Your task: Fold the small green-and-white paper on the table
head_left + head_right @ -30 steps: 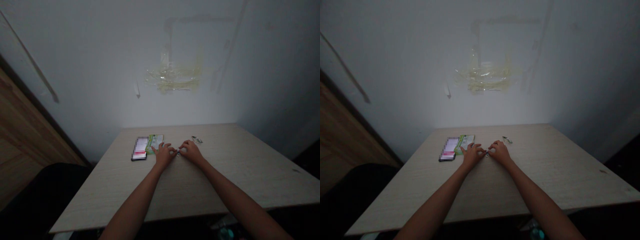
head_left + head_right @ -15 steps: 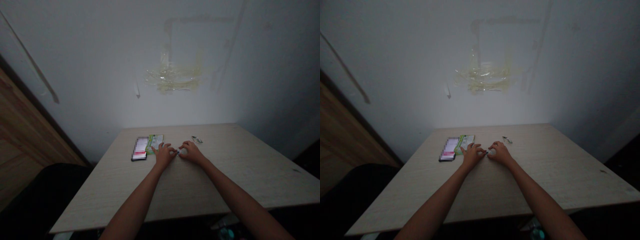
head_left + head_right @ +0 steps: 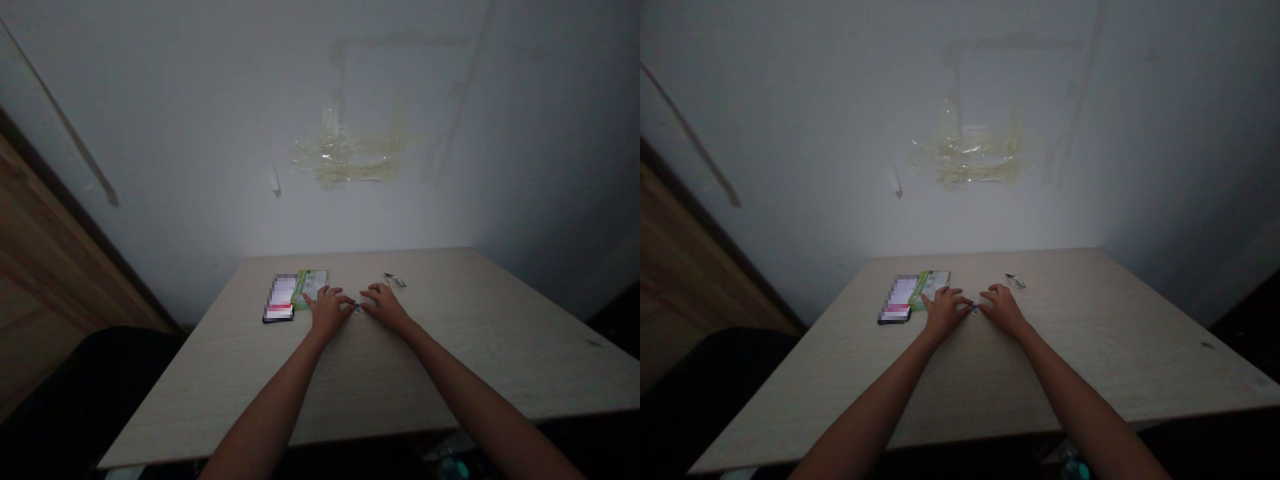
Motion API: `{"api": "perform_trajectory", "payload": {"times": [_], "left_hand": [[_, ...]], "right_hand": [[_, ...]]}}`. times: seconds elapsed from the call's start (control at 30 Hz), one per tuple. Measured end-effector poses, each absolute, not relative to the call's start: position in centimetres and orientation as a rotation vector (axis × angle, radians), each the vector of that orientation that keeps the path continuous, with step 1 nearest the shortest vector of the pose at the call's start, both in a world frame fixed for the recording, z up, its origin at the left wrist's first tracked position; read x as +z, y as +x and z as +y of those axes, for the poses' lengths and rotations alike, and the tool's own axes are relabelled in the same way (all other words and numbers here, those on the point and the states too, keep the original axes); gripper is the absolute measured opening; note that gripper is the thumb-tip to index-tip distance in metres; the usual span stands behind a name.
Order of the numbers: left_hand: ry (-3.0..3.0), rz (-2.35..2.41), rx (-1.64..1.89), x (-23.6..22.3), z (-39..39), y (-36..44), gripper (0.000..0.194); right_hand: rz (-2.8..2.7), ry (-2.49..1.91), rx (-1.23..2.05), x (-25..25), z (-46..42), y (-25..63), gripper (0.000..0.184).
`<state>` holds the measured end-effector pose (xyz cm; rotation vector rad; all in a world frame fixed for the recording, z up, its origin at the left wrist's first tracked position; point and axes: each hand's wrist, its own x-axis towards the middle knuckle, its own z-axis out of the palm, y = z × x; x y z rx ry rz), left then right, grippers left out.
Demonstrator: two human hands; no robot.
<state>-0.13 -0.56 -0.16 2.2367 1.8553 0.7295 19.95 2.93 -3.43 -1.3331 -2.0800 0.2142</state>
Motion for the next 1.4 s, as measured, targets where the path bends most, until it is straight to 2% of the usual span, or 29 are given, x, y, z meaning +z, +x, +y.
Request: {"api": "perform_trajectory", "payload": {"times": [0.2, 0.43, 0.83, 1.2, 1.4], "left_hand": [[2.217, 1.89, 0.753, -0.3, -0.4, -0.2, 0.032], [2.209, 1.866, 0.767, -0.3, -0.3, 0.0, 0.023], [2.152, 1.817, 0.883, 0.4, -0.7, 0.3, 0.019], [2.078, 1.842, 0.927, 0.9, -0.6, 0.2, 0.01], [2.02, 1.806, 1.026, 0.8, -0.5, 0.3, 0.011]], "right_hand": [[-2.075, -1.322, 0.246, -3.7, 3.0, 20.0, 0.033], [-1.986, -1.282, 0.357, -3.7, 3.7, 20.1, 0.034], [-1.886, -1.193, 0.421, -3.3, 3.9, 20.0, 0.018], [-1.89, -1.133, 0.436, -3.1, 3.6, 19.6, 0.019], [-1.886, -1.192, 0.43, -3.4, 3.6, 19.8, 0.029]]}}
